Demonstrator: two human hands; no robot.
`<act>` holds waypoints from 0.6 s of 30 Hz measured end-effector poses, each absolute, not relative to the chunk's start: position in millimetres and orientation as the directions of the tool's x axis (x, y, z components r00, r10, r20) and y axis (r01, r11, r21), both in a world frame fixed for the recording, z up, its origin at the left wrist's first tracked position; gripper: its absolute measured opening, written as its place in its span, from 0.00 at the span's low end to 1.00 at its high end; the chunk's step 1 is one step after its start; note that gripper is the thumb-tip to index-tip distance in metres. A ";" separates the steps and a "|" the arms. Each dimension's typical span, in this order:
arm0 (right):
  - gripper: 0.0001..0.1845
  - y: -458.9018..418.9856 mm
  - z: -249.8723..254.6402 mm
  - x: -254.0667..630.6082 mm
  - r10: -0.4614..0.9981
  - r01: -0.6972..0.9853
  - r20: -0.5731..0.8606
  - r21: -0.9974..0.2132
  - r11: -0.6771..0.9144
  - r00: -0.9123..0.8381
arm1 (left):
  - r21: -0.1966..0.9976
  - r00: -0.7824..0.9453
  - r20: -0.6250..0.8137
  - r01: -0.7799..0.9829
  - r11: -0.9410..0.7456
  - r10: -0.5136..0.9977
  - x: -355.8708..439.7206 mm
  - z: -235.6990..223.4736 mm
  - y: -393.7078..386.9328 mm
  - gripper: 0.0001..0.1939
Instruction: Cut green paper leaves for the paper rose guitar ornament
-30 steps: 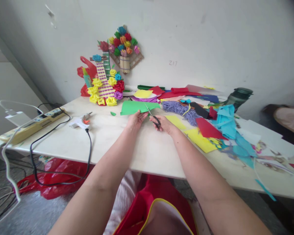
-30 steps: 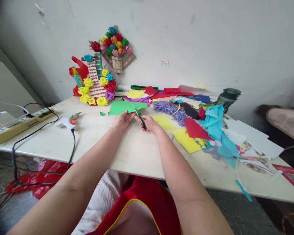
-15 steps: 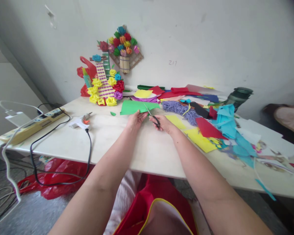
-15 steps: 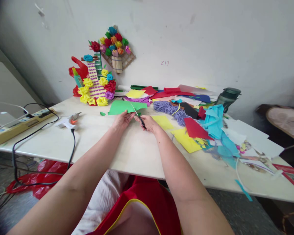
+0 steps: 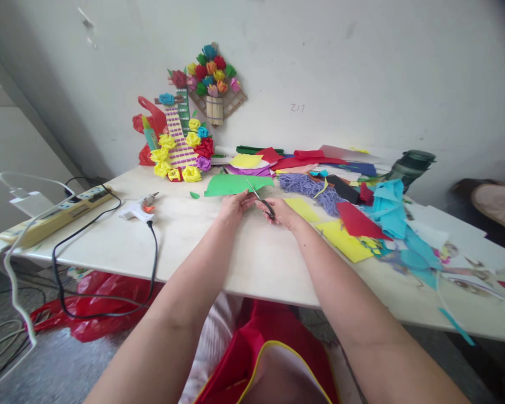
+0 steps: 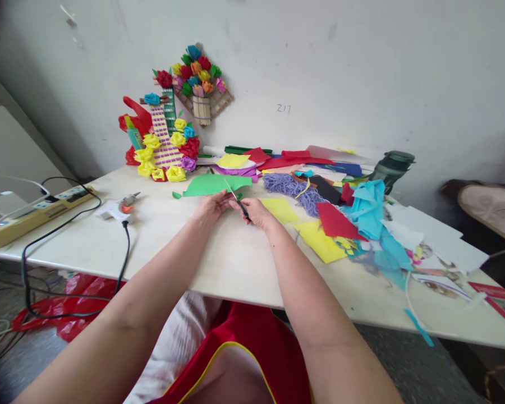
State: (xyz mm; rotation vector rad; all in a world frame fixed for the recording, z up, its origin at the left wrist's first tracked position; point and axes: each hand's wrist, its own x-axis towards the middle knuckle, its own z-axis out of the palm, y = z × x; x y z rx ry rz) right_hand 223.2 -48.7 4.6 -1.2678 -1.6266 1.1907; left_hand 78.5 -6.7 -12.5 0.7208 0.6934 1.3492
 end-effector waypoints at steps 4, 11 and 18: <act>0.20 -49.4 5.1 222.4 0.972 0.297 -0.001 -0.952 0.071 -0.234 | 0.797 0.070 -0.029 -0.600 0.065 0.997 78.7 -14.8 -5.2 0.02; 0.20 -48.7 4.0 222.6 0.970 0.296 0.009 -0.952 0.082 -0.242 | 0.804 0.093 -0.035 -0.588 0.084 0.995 77.8 -13.3 -5.3 0.02; 0.20 -47.3 2.3 222.3 0.970 0.311 -0.013 -0.948 0.066 -0.244 | 0.793 0.062 -0.065 -0.602 0.090 0.996 79.2 -12.8 -6.3 0.01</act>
